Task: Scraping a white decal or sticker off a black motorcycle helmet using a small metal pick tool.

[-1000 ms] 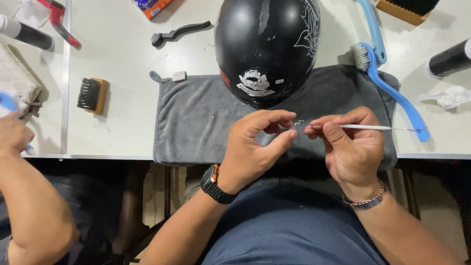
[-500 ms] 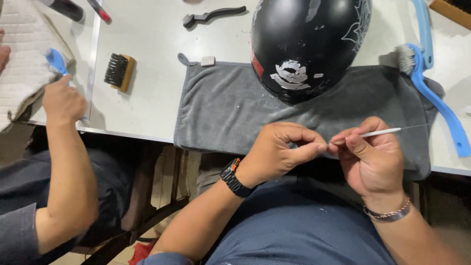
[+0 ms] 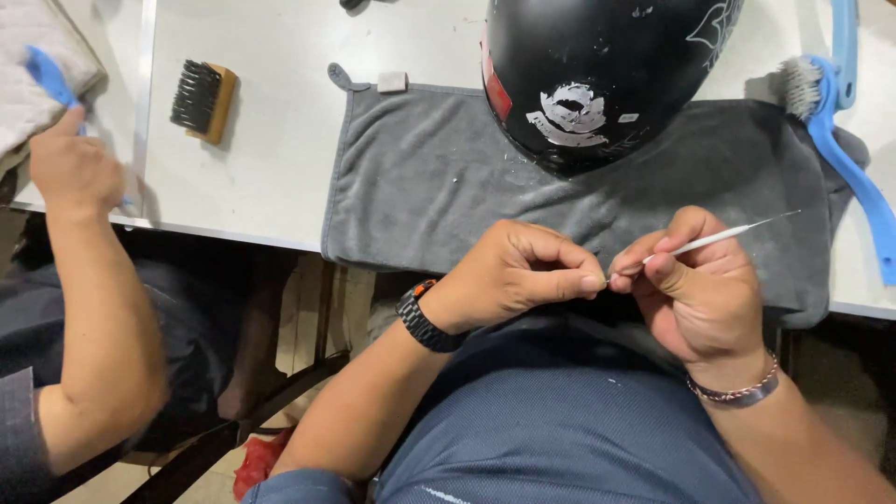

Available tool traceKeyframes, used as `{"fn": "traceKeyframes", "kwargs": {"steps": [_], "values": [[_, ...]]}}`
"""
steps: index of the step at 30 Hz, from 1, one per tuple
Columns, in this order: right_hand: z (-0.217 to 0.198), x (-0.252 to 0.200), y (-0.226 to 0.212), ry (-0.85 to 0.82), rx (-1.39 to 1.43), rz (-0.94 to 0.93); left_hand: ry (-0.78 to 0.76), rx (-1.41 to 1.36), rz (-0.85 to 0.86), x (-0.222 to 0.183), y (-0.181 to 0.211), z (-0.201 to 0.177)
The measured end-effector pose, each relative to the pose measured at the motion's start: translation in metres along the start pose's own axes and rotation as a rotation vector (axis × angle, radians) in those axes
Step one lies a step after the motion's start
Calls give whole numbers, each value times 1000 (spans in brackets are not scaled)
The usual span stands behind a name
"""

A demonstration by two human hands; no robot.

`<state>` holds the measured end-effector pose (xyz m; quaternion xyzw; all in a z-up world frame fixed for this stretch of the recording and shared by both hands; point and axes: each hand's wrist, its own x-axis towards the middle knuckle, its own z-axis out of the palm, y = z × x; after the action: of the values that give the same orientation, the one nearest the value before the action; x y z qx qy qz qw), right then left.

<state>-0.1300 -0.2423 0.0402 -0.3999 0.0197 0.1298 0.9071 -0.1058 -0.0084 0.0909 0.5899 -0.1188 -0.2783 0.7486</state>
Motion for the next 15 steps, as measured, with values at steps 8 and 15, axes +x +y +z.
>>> {"fn": "traceKeyframes", "kwargs": {"steps": [8,15], "values": [[6,-2,-3,-94,-45,-37,-132,107,-46,0,12,-7],[14,0,-4,-119,-102,-92,-73,155,-144,0,7,-9]]}}
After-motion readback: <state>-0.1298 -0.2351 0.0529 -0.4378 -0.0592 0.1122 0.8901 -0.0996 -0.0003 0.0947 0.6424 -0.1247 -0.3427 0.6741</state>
